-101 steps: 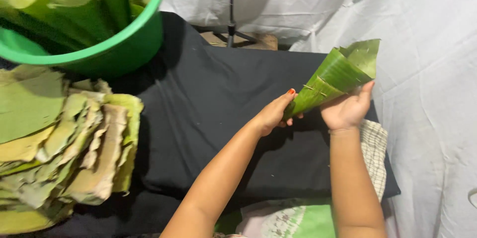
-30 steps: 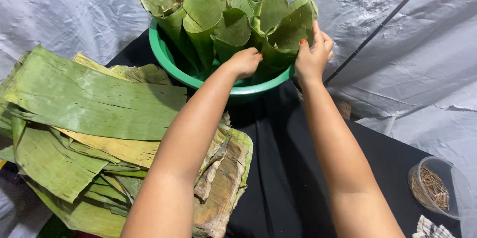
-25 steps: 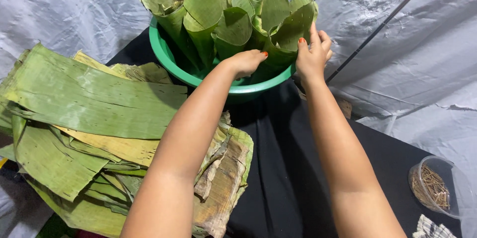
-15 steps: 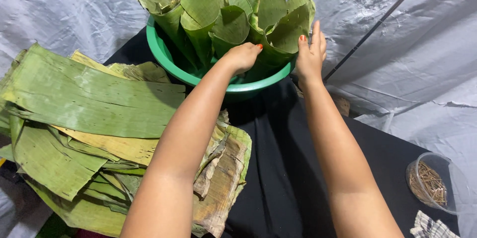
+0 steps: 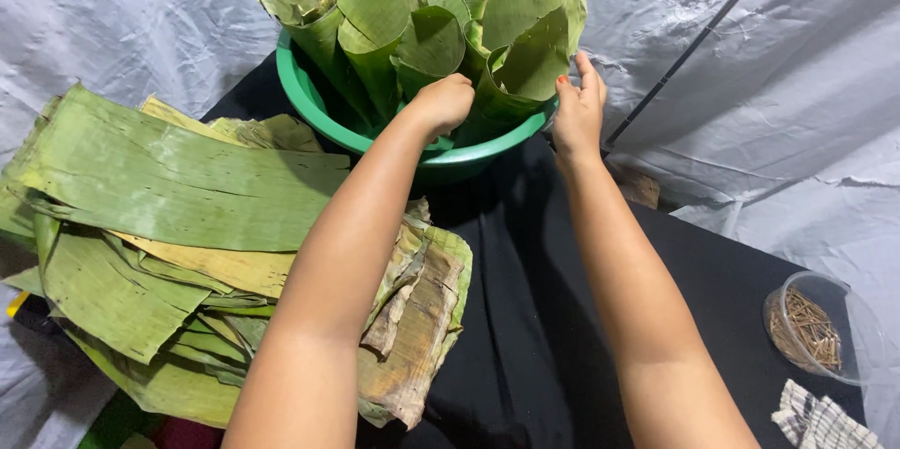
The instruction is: Cleaning banana leaves with a cloth and folding them into cones secured with wooden pins.
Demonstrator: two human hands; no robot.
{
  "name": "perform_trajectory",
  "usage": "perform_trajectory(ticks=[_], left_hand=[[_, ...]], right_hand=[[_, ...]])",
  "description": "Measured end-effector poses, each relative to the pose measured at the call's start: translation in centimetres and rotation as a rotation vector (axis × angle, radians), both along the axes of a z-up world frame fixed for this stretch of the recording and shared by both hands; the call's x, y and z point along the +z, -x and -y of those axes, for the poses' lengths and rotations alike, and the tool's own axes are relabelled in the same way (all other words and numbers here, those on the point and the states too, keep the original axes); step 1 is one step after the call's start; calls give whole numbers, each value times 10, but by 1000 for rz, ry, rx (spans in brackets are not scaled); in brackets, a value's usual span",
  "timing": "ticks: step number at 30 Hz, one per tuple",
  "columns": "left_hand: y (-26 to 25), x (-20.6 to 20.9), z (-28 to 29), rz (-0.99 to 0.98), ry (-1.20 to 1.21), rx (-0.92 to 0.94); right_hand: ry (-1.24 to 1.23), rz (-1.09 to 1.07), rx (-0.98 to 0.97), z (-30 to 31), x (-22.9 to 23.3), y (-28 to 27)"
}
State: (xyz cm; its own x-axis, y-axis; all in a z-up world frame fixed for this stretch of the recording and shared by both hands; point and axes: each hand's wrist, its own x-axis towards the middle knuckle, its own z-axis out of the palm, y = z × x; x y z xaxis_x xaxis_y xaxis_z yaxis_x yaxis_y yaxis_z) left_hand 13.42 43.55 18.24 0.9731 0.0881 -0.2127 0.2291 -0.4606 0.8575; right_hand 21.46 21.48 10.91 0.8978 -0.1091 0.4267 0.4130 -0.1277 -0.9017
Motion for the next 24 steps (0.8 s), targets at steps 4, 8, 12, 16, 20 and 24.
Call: perform_trajectory(ticks=[4, 8, 12, 16, 20, 24], left_hand=[[-32, -45, -12, 102, -50, 30], [-22, -36, -15, 178, -109, 12], [-10, -26, -16, 204, -85, 15], [1, -17, -21, 216, -68, 25], [29, 1, -35, 256, 66, 10], [69, 21, -56, 166, 329, 14]], right_hand=[[-2, 23, -30, 5, 2, 2], [15, 4, -86, 8, 1, 6], [-26, 32, -60, 14, -11, 3], [-17, 4, -88, 15, 0, 21], [-174, -98, -26, 15, 15, 53], [-313, -109, 8, 6, 26, 89]])
